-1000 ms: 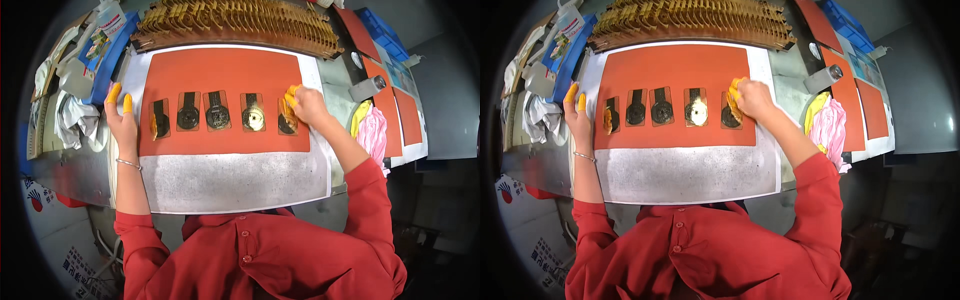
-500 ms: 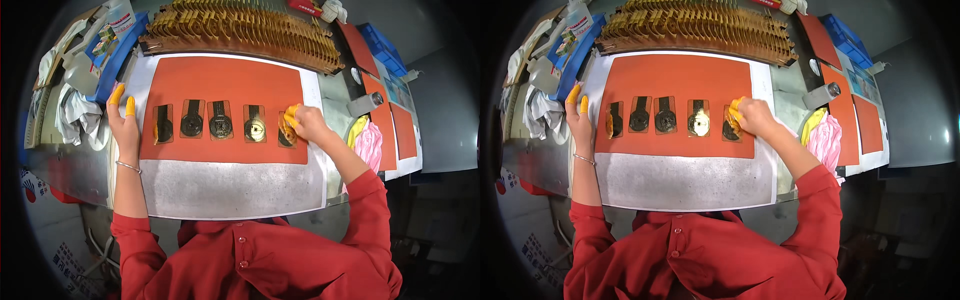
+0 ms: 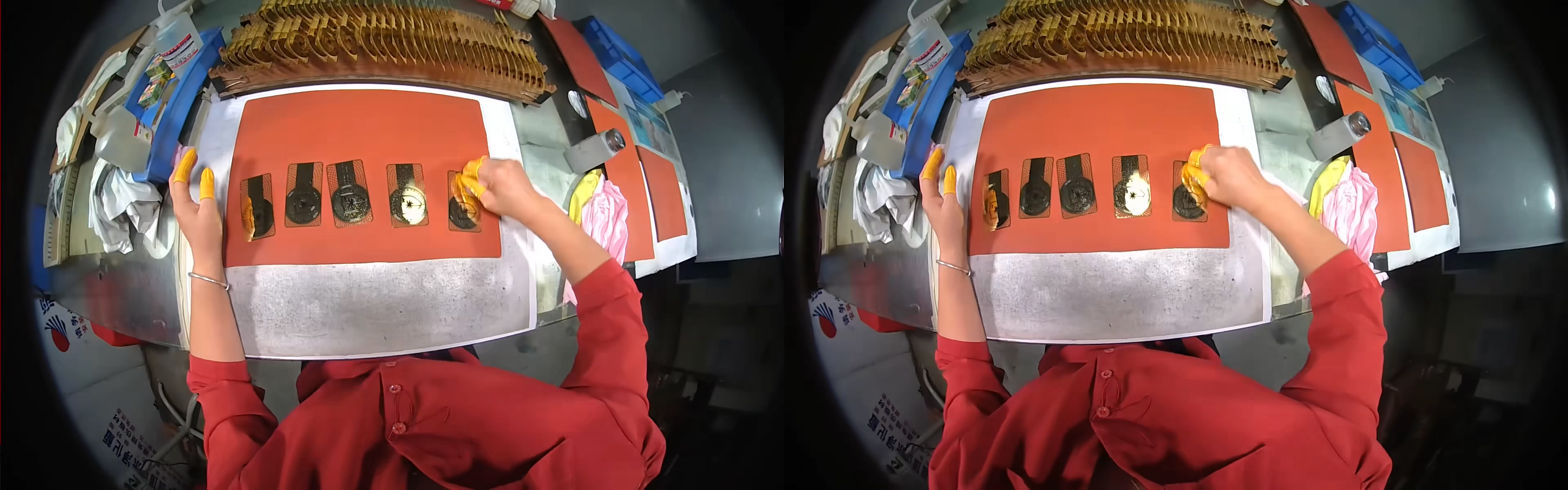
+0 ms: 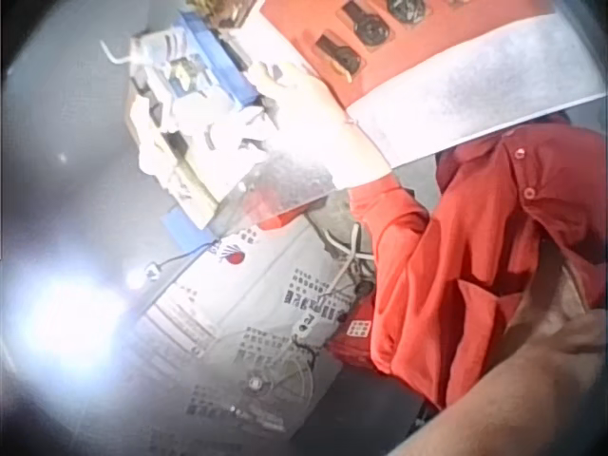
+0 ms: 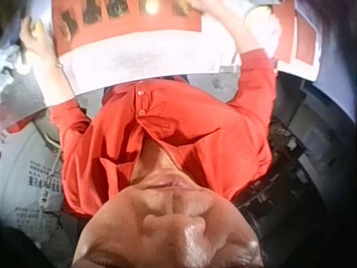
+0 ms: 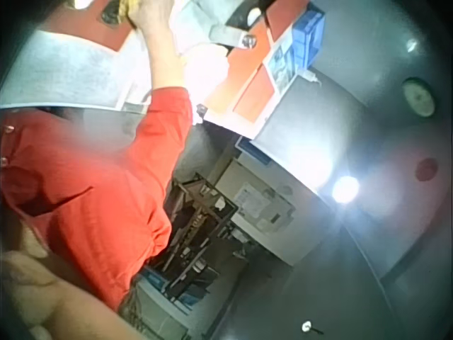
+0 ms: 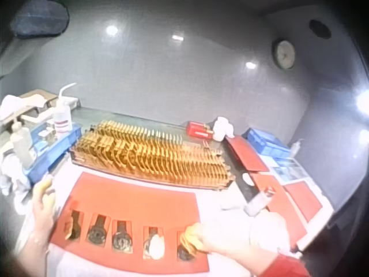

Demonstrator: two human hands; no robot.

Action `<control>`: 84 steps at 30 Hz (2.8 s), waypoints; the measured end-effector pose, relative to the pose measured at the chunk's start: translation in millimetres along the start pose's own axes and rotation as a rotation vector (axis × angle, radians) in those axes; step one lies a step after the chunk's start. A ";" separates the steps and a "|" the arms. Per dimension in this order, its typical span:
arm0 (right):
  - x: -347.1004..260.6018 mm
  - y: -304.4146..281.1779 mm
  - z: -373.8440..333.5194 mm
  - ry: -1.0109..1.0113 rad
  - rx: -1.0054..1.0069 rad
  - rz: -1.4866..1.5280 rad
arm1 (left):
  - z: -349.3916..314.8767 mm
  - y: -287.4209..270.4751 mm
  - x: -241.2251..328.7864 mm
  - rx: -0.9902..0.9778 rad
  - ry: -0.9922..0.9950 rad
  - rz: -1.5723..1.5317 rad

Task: The person uses a yellow cloth to wipe and polish several dark, circular medals arranged on a red rectangular mat. They repeatedly apply liquid from a squeeze bottle onto the cloth and continue rubbing the medals to remove residue and restore their shine.

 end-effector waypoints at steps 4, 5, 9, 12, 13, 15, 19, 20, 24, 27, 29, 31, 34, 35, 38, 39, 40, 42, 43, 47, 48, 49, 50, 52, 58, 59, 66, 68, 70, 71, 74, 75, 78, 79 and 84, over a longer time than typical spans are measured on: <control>9.3 1.7 6.8 0.097 0.014 -0.042 | 0.7 2.2 -1.2 -0.020 0.007 -0.017; 5.6 -2.7 11.4 0.125 -0.015 -0.011 | 0.0 1.8 -5.7 -0.021 0.009 -0.021; 5.2 2.9 5.2 0.089 0.019 -0.093 | -0.8 4.2 2.8 -0.025 -0.011 -0.057; -19.7 0.0 1.8 -0.038 -0.073 0.002 | -0.5 0.7 -5.0 -0.026 0.004 -0.013; -19.7 4.1 0.4 -0.026 0.047 0.101 | -1.6 1.5 -5.7 -0.018 -0.017 -0.032; -6.0 0.6 9.3 0.055 0.020 0.022 | 0.5 2.7 -4.0 -0.021 -0.023 -0.027; -1.4 -0.6 2.1 0.034 -0.043 0.018 | 1.9 2.5 0.3 -0.029 -0.052 0.005; -2.3 3.6 -5.4 -0.005 -0.059 0.041 | 2.1 0.4 0.9 -0.015 -0.055 0.025; -33.5 -17.7 -35.2 -0.088 -0.117 0.128 | 0.0 -0.7 1.5 -0.002 -0.020 0.003; -6.2 -9.3 -22.4 0.051 -0.051 0.026 | -3.7 4.7 -0.2 -0.056 -0.004 0.013; -3.4 -5.6 -12.6 0.086 -0.009 0.035 | -0.5 4.5 -6.8 -0.051 -0.002 0.006; 0.2 -2.8 -11.4 0.073 0.001 0.017 | 1.3 0.4 -5.3 -0.031 -0.015 0.004; -10.8 -7.7 -14.9 0.006 -0.029 0.021 | 0.5 -0.9 -1.7 -0.016 -0.034 0.002; -8.8 -8.0 -14.0 -0.015 -0.030 0.015 | 0.4 0.2 -3.9 -0.023 -0.031 0.000; -4.8 -6.8 -10.2 -0.008 -0.057 -0.029 | -0.8 1.6 -3.6 -0.032 -0.039 -0.027; -5.0 -6.2 -10.4 0.005 -0.071 -0.049 | -2.9 -0.3 -3.5 -0.035 -0.048 -0.018; -5.8 -7.2 -10.6 -0.008 -0.082 -0.030 | -1.1 -0.9 -3.6 -0.029 -0.052 -0.012; -9.0 -9.2 -14.2 -0.034 -0.105 0.007 | 2.1 0.0 -7.2 -0.022 -0.013 -0.015; -11.2 -10.6 -13.2 -0.049 -0.033 0.052 | 0.6 0.9 -6.6 -0.025 0.000 -0.016; -12.4 -9.4 -12.5 0.017 -0.075 0.054 | 1.5 0.8 -0.7 -0.020 -0.013 0.006; -13.0 -8.7 -16.4 0.004 -0.109 0.050 | -0.4 0.7 -2.3 -0.010 -0.013 -0.002; -14.1 -9.7 -15.9 0.000 -0.095 0.074 | -2.2 0.9 -3.0 -0.005 -0.016 -0.009; -15.9 -11.4 -14.2 -0.003 -0.080 0.098 | -1.0 1.2 -4.3 -0.010 -0.012 -0.009; -8.1 -10.9 6.0 0.091 -0.008 0.045 | 1.4 1.0 -7.0 -0.031 -0.006 -0.008; -38.7 8.4 -8.6 -0.097 -0.035 0.088 | 2.5 1.6 -6.8 -0.053 -0.015 -0.007; -51.9 9.5 -26.5 -0.169 -0.021 0.128 | 1.4 -2.3 -5.9 -0.039 -0.021 -0.009; -62.8 -54.8 -55.3 0.019 0.070 0.231 | -0.8 1.8 -3.3 -0.085 0.000 0.001; -51.9 -50.9 -58.5 0.160 0.048 0.169 | 1.3 3.7 -0.8 -0.079 0.019 0.004; -44.9 -45.0 -58.3 0.183 -0.021 0.122 | 0.7 1.2 -3.1 -0.069 -0.020 -0.027; -43.2 -40.3 -60.5 0.214 -0.031 0.155 | 0.9 0.5 -3.3 -0.068 -0.022 -0.014; -42.1 -34.2 -61.0 0.268 0.037 0.211 | 2.0 -0.4 -4.1 -0.068 -0.037 -0.017; -39.4 -33.5 -60.2 0.230 0.042 0.208 | 0.7 0.1 -2.5 -0.066 -0.042 -0.028; -41.3 -34.8 -57.1 0.212 0.030 0.200 | 1.0 1.1 1.5 -0.071 -0.038 -0.005; -42.5 -35.0 -55.9 0.232 0.010 0.198 | 0.5 1.2 0.8 -0.068 -0.045 -0.011; -38.4 -22.6 -49.3 0.154 0.003 0.109 | 0.3 1.9 0.8 -0.088 -0.040 -0.017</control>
Point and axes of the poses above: each hand's wrist, its own z-axis towards the middle knuckle, its own y-axis out of the palm, x = y × z, the point moved 1 cm from there along z, towards the middle knuckle, and after that the axes turned 9 degrees about x, right-handed, at the moved point
